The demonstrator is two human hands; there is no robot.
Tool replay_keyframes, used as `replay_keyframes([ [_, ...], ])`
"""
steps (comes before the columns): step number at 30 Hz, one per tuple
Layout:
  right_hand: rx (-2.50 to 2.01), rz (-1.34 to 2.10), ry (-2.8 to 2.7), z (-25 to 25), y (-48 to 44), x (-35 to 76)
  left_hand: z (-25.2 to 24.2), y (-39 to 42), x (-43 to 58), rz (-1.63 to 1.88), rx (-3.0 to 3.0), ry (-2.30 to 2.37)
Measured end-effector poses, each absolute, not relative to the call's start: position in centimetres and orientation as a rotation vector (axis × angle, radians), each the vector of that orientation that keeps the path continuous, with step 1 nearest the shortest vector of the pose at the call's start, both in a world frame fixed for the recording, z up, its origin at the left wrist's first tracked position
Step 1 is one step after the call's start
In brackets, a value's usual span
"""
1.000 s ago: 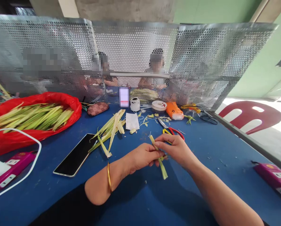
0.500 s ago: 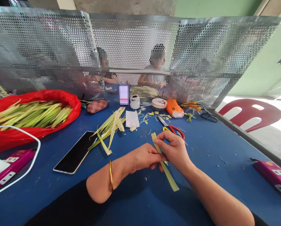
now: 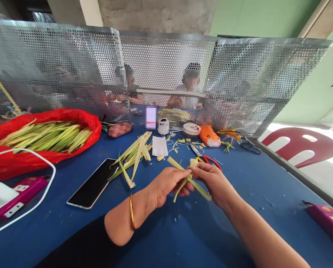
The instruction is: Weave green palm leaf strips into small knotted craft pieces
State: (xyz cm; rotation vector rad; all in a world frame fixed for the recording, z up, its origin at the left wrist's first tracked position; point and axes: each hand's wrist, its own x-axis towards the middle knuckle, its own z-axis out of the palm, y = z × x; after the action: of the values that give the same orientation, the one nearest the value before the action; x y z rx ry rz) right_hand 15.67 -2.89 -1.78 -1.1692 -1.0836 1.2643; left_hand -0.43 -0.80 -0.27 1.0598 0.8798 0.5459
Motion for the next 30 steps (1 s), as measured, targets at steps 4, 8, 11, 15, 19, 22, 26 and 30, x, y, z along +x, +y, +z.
replay_keyframes([
  [4,-1.183,1.135,-1.085,-1.8,-3.1,15.2,-0.5,-0.9,-0.2,0.516,1.046,0.849],
  [8,-1.204,1.074,-1.053,-2.0,-3.1,15.0,-0.2,-1.2,0.0,0.510,1.090,0.799],
  [11,-1.221,1.035,-1.017,-2.4,-3.1,14.8,0.1,-1.3,-0.1,0.515,1.116,0.779],
  [15,-1.247,0.972,-0.995,-2.9,-3.1,14.5,0.1,-1.3,-0.2,0.485,1.152,0.764],
  [19,-1.306,0.860,-1.067,-2.7,-2.8,14.8,-0.2,-1.3,-0.1,0.522,1.058,0.764],
  [22,-1.347,0.608,-1.154,-2.1,-2.8,15.4,-0.1,-1.1,-0.2,0.604,0.987,0.712],
  [26,-1.412,0.232,-1.254,-1.3,-3.7,15.3,0.1,-0.6,-0.3,0.782,0.954,0.697],
  [30,-1.387,0.484,-1.526,-1.6,-4.3,14.3,0.2,-0.4,-0.3,0.950,0.952,0.655],
])
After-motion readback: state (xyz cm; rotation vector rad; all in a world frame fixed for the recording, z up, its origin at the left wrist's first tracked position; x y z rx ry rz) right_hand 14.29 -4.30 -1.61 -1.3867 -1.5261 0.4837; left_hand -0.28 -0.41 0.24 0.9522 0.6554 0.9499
